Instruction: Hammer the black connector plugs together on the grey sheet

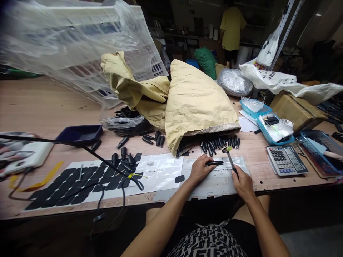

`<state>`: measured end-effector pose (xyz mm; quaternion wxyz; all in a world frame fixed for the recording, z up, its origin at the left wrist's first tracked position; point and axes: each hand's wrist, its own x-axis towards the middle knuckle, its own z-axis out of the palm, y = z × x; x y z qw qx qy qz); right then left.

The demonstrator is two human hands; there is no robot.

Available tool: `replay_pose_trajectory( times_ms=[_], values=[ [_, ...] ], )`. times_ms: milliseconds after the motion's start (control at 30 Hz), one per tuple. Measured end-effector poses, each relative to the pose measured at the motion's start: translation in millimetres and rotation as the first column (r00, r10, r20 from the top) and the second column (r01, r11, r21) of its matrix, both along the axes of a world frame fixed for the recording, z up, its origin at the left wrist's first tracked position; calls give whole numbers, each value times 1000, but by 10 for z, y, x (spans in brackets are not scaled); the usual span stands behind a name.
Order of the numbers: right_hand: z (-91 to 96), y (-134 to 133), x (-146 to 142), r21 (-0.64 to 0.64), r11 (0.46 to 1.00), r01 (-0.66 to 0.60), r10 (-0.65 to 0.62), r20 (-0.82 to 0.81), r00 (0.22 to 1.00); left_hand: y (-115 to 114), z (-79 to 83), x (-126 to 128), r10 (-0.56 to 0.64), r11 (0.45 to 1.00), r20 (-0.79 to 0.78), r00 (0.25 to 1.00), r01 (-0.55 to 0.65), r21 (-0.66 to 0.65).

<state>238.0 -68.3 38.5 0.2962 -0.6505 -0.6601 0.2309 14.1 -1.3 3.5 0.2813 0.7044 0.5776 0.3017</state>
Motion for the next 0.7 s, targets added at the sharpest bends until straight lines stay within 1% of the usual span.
replay_pose_trajectory(
  times_ms=[33,67,133,200,233,267,333,367,400,433,467,500,533,567,600,633,700],
  values=[
    [-43,38,61,-12,1000,21,-22,-27,999,5,2,-1,-1,1000,2,1000,1,2],
    [-92,71,115,-34,999,23,-26,-90,996,10,8,-4,-2,1000,8,1000,2,6],
    [-184,119,191,-69,997,23,-42,-281,959,1,36,-19,-8,1000,46,999,7,21],
    [-244,140,222,-86,996,31,-66,-427,902,-69,94,-42,-36,999,146,989,32,30],
    [-258,141,225,-94,995,36,-77,-472,878,-142,135,-54,-66,998,219,974,62,26],
    [-262,138,222,-102,994,35,-81,-498,863,-243,182,-62,-110,994,295,949,110,19],
    [-251,127,209,-114,993,26,-81,-516,853,-523,270,-62,-239,964,423,874,266,-3],
    [-242,121,202,-115,993,22,-79,-512,855,-690,297,-53,-313,931,467,827,365,-24],
    [-234,117,197,-113,993,21,-76,-504,860,-864,303,-36,-375,884,504,778,463,-58],
    [-228,115,194,-110,994,21,-73,-495,866,-1033,279,-12,-415,827,541,732,551,-111],
    [-225,115,192,-106,994,22,-71,-485,871,-1187,221,15,-422,763,581,696,619,-187],
    [-226,116,192,-100,995,22,-68,-478,876,-1318,128,44,-396,697,618,679,660,-280],
    [-229,118,192,-95,995,22,-64,-471,880,-1420,4,72,-347,637,641,684,674,-375],
    [-234,120,193,-89,996,21,-61,-465,883,-1489,-142,93,-286,591,642,711,659,-466],
    [-241,121,194,-83,996,21,-57,-456,888,-1526,-298,106,-225,565,614,756,615,-550],
    [-247,120,196,-78,997,20,-53,-444,895,-1534,-450,108,-174,557,558,811,548,-623],
    [-257,116,198,-70,997,16,-44,-412,910,-1485,-704,85,-97,582,392,915,371,-723]
  ],
)
